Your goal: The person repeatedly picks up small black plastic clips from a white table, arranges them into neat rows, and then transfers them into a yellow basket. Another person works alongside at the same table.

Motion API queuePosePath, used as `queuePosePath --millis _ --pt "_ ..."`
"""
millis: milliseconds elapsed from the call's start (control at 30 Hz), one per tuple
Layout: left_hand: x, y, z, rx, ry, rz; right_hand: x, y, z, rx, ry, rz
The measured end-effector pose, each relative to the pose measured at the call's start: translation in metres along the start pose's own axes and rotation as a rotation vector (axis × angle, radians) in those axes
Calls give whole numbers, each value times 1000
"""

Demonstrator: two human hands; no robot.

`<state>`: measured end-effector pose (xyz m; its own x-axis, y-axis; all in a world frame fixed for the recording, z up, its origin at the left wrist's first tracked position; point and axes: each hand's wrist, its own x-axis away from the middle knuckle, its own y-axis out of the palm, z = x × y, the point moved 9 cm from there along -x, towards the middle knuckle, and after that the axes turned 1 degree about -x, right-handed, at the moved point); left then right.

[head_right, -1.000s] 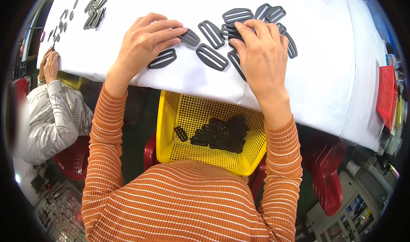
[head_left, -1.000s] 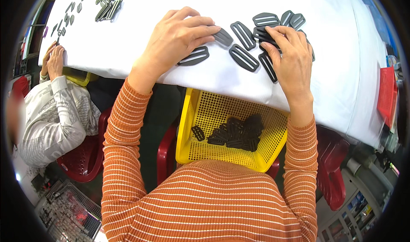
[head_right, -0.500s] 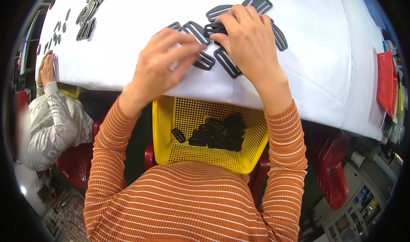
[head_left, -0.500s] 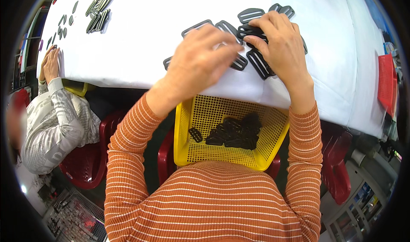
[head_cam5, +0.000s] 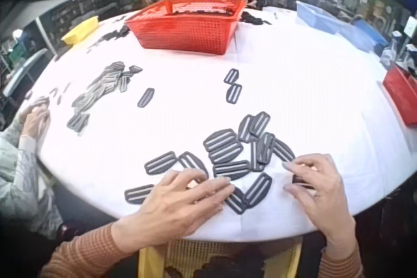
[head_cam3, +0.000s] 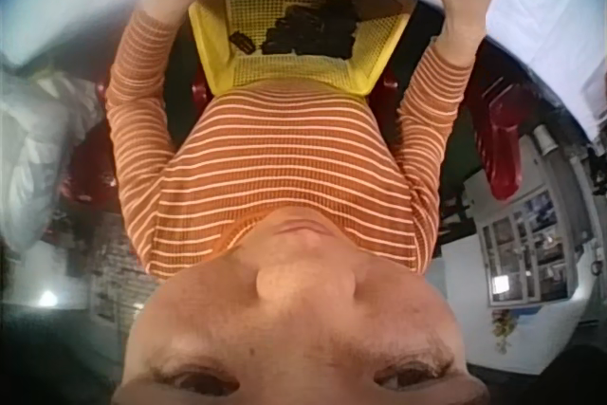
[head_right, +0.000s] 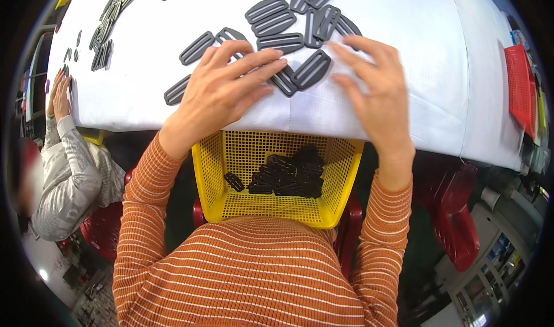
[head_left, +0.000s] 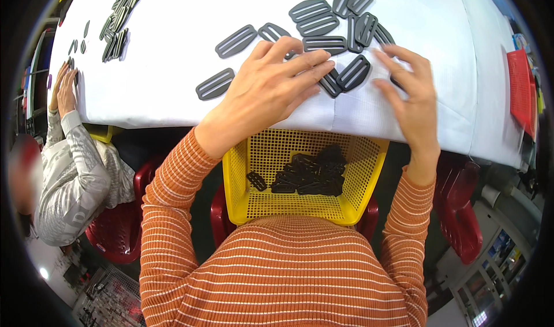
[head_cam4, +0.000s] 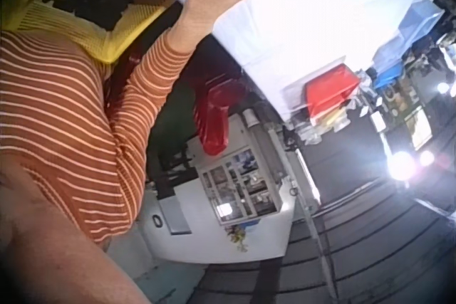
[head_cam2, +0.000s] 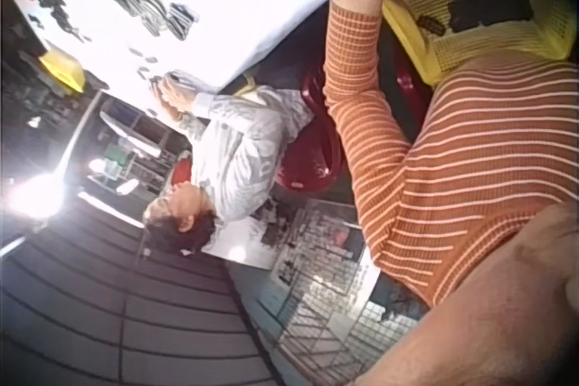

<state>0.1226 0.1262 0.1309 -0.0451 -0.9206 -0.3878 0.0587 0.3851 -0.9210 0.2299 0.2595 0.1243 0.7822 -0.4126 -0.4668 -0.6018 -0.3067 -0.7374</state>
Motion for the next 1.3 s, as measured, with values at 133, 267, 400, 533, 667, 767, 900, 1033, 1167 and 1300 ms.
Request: queuePosePath --millis 133,267,400,533,667,767,900,1033,1167,1300 --pt "-3 2 8 -11 47 -45 11 12 -14 61 -139 -104" --pt "10 -6 19 -48 82 29 29 -11 0 191 -93 -11" --pt "1 -10 22 264 -110 68 6 -8 -20 107 -172 98" --pt "-12 -26 11 192 -158 169 -19 15 -41 120 -293 113" --pt "-10 -27 -35 83 -266 167 -9 30 -47 28 -285 -10" --pt "-19 -17 -56 -8 -210 147 -6 25 -37 -32 -196 38" --pt "-38 3 -56 -230 -100 85 -17 8 -6 130 7 152" --pt "-39 -2 -71 -326 -112 60 -14 -6 21 171 114 209" --pt "-41 -5 -68 -173 -113 119 -14 1 6 229 91 225" --pt "-27 -14 -91 46 -344 179 -6 3 4 213 111 265"
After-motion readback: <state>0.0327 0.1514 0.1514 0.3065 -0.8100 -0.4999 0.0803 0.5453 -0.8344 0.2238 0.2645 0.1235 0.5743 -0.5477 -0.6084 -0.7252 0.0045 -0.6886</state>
